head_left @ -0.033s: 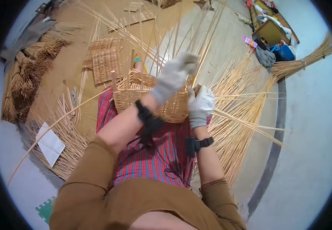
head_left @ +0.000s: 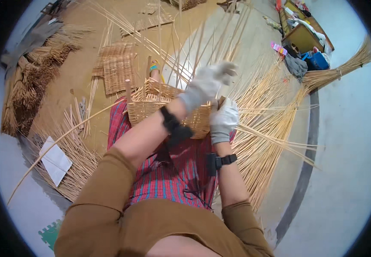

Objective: Weaving a small rectangular basket from straw or bamboo strips while sitting on the floor.

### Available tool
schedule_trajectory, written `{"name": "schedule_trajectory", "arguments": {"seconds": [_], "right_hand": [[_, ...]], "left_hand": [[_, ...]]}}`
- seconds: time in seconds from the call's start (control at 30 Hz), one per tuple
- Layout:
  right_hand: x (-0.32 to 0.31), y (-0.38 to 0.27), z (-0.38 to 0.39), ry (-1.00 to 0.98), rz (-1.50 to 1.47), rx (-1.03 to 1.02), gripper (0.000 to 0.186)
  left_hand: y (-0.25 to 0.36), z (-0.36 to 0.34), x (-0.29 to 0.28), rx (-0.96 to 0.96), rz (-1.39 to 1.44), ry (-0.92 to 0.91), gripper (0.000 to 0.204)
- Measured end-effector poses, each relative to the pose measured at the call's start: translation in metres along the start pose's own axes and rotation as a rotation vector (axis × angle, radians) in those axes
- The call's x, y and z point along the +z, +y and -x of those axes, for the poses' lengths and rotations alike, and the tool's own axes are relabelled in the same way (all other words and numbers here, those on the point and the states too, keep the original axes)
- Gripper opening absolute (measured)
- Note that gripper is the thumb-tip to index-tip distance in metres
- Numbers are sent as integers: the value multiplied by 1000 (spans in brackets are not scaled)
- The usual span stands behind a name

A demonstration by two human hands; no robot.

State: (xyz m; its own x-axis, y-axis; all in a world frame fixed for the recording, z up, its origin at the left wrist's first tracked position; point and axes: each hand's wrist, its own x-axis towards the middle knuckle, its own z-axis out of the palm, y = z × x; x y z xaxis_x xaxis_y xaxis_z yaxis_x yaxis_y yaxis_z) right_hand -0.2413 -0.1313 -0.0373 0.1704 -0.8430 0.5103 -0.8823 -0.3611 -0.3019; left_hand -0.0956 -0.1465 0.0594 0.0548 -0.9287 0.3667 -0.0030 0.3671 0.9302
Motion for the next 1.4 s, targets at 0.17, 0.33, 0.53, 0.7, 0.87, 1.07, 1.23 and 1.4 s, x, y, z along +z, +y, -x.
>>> {"name": "schedule_trajectory", "arguments": {"seconds": [0.17,0.33,0.53,0.7,0.87,1.07,1.23,1.4], "right_hand": [[23,16,-15,-50,224,65,28],[-12,-18,-17,71,-156,145,25],[-62,-184,1,-120,-1170,-512,50],[-59,-268,23,-628,-968,-1059,40],[-43,-208,51,-556,-1221,-806,19],[12,-135,25,-573,-1999,173,39],[9,-96,34,-486,-1546,447,7],[2,-132,-6,-346,-1310,280,10]], "left_hand": [[0,17,27,105,-527,-47,80],[-9,171,-73,-458,136,-21,28],[-28,259,-194,-263,128,688,32],[-10,206,-220,-97,461,420,55],[-1,155,-197,-322,404,387,63],[6,145,-187,-352,533,479,82],[14,156,-194,-499,-51,234,35],[-2,160,-196,-492,-118,238,22]]}}
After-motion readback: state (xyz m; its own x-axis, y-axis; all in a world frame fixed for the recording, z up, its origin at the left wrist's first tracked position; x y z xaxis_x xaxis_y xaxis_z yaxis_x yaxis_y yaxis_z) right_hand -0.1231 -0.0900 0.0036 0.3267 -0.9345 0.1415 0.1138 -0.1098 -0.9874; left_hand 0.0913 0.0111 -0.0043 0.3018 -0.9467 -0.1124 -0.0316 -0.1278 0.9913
